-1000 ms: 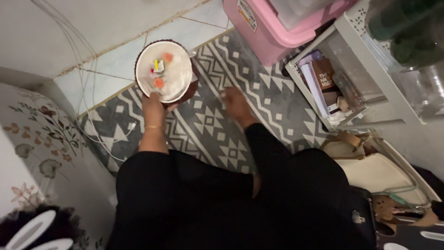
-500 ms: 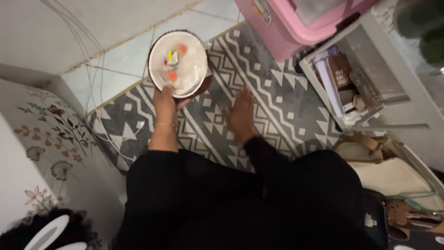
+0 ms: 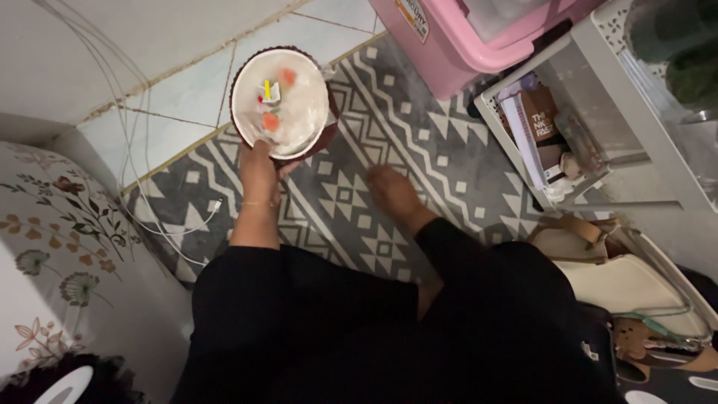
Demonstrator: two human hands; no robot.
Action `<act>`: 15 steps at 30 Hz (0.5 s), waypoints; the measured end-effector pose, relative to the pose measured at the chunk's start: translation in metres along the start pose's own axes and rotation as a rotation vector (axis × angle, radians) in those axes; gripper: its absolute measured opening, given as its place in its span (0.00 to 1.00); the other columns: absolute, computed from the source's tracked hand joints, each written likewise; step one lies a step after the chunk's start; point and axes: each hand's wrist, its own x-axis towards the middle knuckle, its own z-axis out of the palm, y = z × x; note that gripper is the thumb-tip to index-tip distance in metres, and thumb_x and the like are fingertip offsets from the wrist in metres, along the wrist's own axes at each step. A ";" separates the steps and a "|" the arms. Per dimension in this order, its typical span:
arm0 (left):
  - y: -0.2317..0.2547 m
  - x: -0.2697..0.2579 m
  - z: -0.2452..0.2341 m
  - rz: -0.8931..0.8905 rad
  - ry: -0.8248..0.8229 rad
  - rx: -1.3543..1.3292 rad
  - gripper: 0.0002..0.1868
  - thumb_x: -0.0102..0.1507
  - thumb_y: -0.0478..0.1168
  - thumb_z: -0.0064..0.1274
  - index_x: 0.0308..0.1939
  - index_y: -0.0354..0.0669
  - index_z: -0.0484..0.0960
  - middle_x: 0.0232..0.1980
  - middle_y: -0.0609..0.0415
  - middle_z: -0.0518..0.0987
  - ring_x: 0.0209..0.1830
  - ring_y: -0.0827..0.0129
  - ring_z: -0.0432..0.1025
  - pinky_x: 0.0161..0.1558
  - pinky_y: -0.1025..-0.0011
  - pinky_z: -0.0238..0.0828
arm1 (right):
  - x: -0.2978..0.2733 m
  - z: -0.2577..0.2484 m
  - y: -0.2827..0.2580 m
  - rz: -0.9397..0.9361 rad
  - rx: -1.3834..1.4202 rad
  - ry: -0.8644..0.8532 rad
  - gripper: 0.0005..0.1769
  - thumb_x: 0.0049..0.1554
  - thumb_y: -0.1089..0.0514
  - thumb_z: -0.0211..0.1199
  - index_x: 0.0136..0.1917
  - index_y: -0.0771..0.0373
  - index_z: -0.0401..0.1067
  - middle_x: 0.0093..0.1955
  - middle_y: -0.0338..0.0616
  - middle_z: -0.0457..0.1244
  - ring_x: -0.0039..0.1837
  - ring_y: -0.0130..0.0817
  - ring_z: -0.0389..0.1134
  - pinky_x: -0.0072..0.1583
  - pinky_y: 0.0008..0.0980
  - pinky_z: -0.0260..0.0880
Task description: Organizing various craft items, including flowers and pipe cleaners, into storage bins and reviewing documents.
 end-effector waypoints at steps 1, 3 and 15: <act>-0.003 -0.001 -0.001 -0.003 -0.007 0.007 0.29 0.63 0.39 0.37 0.69 0.40 0.65 0.56 0.45 0.80 0.45 0.59 0.82 0.34 0.63 0.84 | -0.007 -0.004 0.000 0.059 -0.026 -0.050 0.12 0.62 0.58 0.61 0.57 0.62 0.74 0.61 0.52 0.66 0.63 0.52 0.67 0.64 0.45 0.69; -0.004 0.000 -0.001 0.004 -0.022 0.004 0.28 0.63 0.39 0.37 0.69 0.39 0.66 0.56 0.45 0.81 0.44 0.58 0.82 0.33 0.63 0.84 | -0.008 -0.012 0.015 -0.038 -0.049 0.140 0.06 0.60 0.58 0.63 0.51 0.60 0.74 0.60 0.49 0.67 0.66 0.52 0.67 0.67 0.47 0.67; -0.015 0.005 -0.004 0.028 -0.061 0.014 0.29 0.63 0.38 0.38 0.70 0.38 0.64 0.56 0.42 0.81 0.42 0.55 0.83 0.30 0.63 0.85 | -0.002 0.016 0.055 0.101 0.090 0.386 0.22 0.71 0.58 0.47 0.74 0.69 0.62 0.75 0.65 0.56 0.76 0.61 0.56 0.75 0.49 0.52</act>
